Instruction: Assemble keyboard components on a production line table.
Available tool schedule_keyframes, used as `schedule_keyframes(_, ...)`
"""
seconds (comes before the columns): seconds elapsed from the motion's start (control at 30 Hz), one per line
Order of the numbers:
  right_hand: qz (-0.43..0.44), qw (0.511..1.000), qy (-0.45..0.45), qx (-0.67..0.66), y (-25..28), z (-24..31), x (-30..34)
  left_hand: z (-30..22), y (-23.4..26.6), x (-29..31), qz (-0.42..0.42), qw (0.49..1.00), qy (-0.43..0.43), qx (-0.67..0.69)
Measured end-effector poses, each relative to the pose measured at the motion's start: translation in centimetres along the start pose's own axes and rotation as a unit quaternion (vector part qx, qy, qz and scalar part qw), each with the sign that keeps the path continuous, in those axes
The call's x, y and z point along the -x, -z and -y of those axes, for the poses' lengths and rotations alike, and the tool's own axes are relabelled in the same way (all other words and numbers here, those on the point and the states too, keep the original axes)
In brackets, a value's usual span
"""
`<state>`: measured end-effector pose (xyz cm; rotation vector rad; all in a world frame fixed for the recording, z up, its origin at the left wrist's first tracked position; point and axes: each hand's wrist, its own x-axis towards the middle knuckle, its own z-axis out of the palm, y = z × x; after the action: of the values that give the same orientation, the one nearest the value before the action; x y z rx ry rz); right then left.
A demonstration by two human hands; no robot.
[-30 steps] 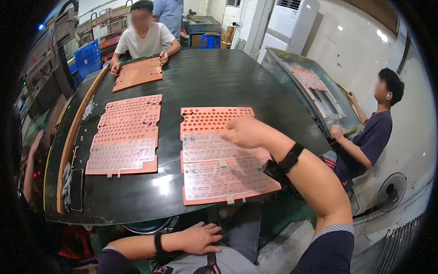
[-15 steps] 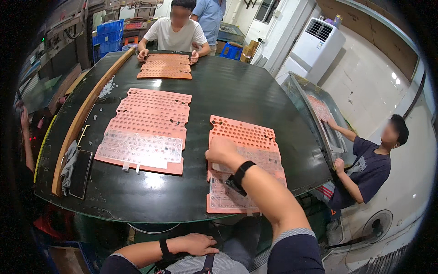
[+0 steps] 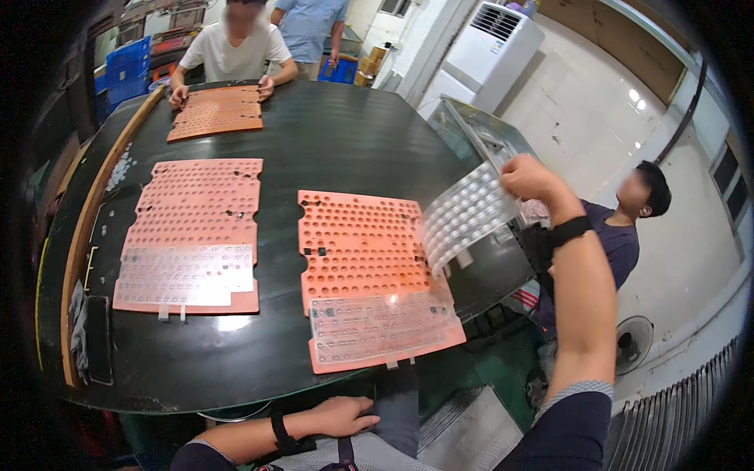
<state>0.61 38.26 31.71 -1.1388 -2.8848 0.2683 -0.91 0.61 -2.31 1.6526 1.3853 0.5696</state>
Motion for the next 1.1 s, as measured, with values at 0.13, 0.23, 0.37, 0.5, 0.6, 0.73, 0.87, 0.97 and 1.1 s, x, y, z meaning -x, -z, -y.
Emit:
schedule_keyframes(0.13,-0.071,0.995,-0.064,0.032,5.1,-2.8,4.6,0.8,-1.7,-3.2,-0.039,0.98,-0.02,0.192)
schedule_keyframes(0.23,-0.136,0.981,-0.128,0.055,7.0,-6.1,9.3,-0.4,-2.2,-4.8,-0.036,0.95,-0.036,0.309)
schedule_keyframes(0.37,-0.188,0.967,-0.171,-0.004,7.0,-11.8,17.1,-0.5,-2.7,-7.1,-0.087,0.984,-0.007,0.157)
schedule_keyframes(0.5,-0.163,0.943,-0.288,0.03,4.6,-16.8,25.7,-1.4,-1.1,-7.5,-0.075,0.993,0.086,0.001)
schedule_keyframes(0.6,-0.139,0.934,-0.316,0.094,-1.2,-20.5,29.7,-0.1,-1.3,-7.4,-0.036,0.998,0.051,0.013)
schedule_keyframes(0.73,-0.064,0.922,-0.364,0.113,-11.7,-24.5,34.0,-1.4,-0.3,-7.4,0.078,0.995,-0.064,0.029)
schedule_keyframes(0.87,-0.078,0.905,-0.411,0.078,-22.0,-25.9,40.7,-6.5,0.0,-7.0,0.17,0.977,-0.111,0.068)
schedule_keyframes(0.97,-0.147,0.874,-0.463,0.016,-28.3,-25.1,46.7,-9.3,-0.2,-7.1,0.224,0.962,-0.15,0.036)
schedule_keyframes(1.1,-0.337,0.749,-0.566,-0.078,-35.0,-19.6,55.4,-9.5,-1.4,-7.6,0.223,0.958,-0.181,0.005)
